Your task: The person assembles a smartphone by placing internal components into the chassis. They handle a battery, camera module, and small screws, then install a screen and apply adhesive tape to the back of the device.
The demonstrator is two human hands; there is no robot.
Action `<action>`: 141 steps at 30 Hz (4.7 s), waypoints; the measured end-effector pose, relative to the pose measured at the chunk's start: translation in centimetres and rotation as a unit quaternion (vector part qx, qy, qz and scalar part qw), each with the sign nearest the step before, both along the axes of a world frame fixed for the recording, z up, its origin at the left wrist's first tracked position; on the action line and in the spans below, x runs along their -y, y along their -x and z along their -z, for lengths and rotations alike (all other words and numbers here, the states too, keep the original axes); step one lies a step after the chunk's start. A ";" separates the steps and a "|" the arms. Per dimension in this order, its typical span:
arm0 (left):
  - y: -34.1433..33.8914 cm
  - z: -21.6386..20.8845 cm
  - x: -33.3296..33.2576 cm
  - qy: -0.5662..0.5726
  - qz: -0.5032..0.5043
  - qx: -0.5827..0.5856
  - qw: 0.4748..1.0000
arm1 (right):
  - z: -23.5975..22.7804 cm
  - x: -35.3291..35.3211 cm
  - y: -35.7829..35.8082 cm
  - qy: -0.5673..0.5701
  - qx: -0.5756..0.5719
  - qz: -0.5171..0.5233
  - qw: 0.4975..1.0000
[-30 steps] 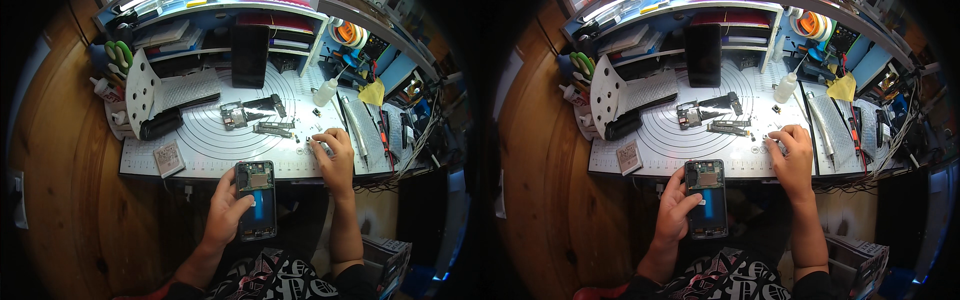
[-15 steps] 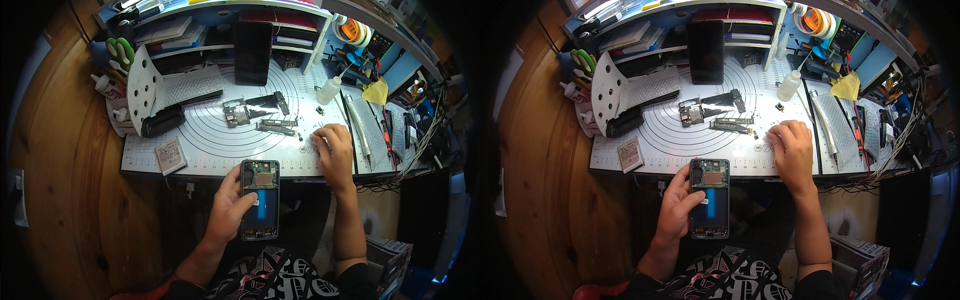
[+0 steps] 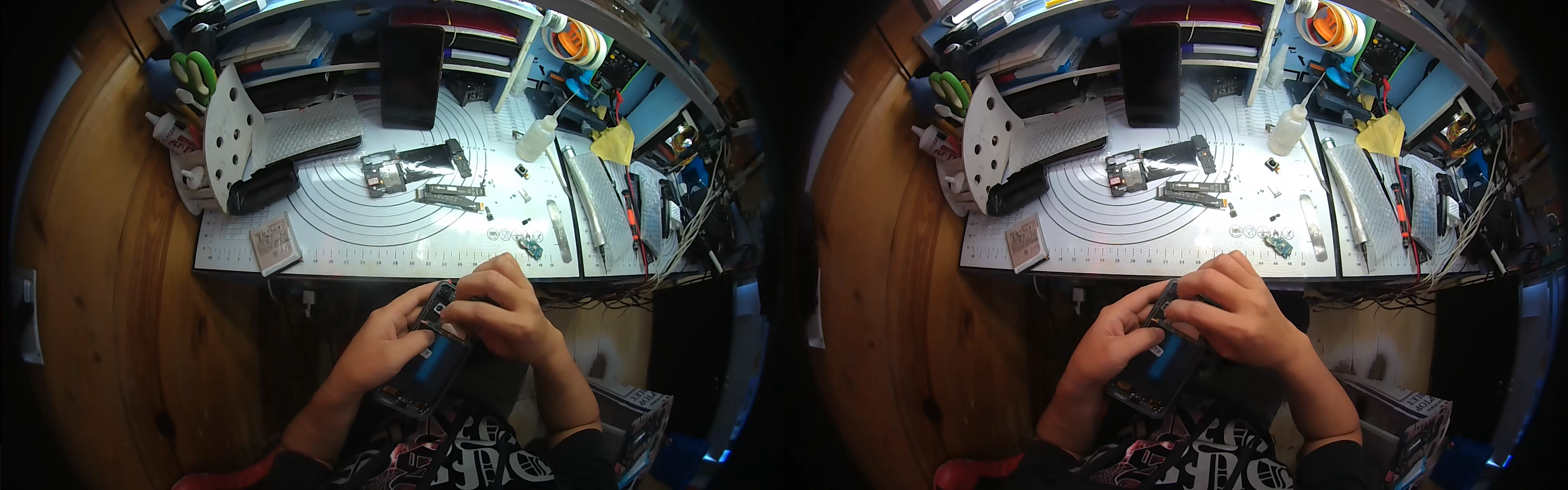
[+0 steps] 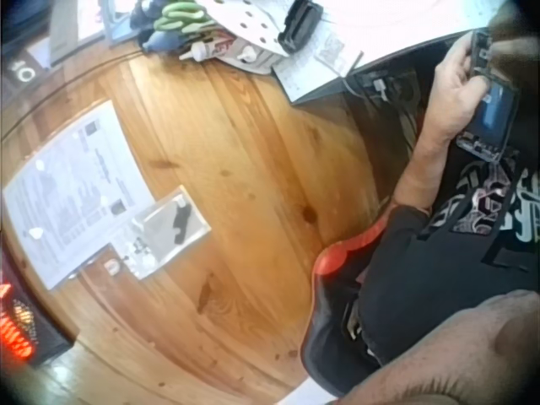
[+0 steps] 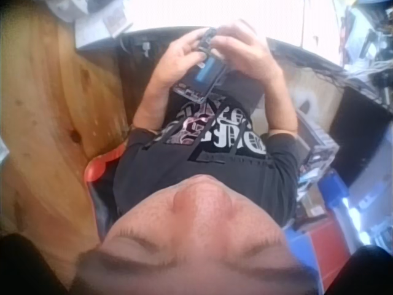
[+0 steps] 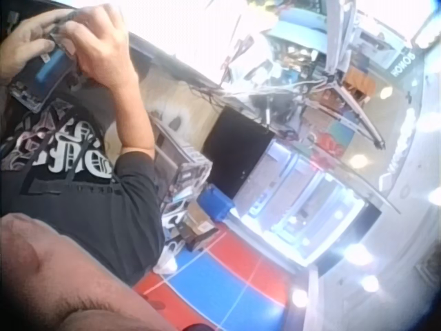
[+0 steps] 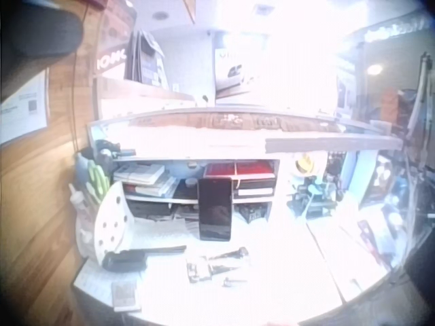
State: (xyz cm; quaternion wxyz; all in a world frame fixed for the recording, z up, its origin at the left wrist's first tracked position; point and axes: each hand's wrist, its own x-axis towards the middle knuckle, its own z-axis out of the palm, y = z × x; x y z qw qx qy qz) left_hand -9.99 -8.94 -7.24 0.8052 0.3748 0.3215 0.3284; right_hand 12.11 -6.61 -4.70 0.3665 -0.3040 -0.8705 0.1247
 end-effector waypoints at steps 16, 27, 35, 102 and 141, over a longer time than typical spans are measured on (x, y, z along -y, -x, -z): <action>-0.3 -0.9 0.6 0.001 -0.012 0.011 1.000 | -0.2 0.9 -0.6 0.001 0.027 -0.022 0.999; -0.4 -0.9 1.0 -0.041 -0.038 -0.022 0.998 | -0.4 1.8 -0.1 0.014 0.010 0.030 0.999; -0.7 -0.9 1.2 -0.043 -0.053 -0.027 0.997 | -0.4 2.3 0.3 0.022 0.014 0.041 0.999; -1.5 -0.4 1.3 -0.069 -0.140 -0.059 0.986 | 0.6 1.8 -2.4 0.005 -0.027 0.166 0.986; -1.2 2.2 -0.9 -0.080 -0.214 -0.028 0.973 | 2.5 -7.1 -9.1 0.025 -0.043 0.376 0.925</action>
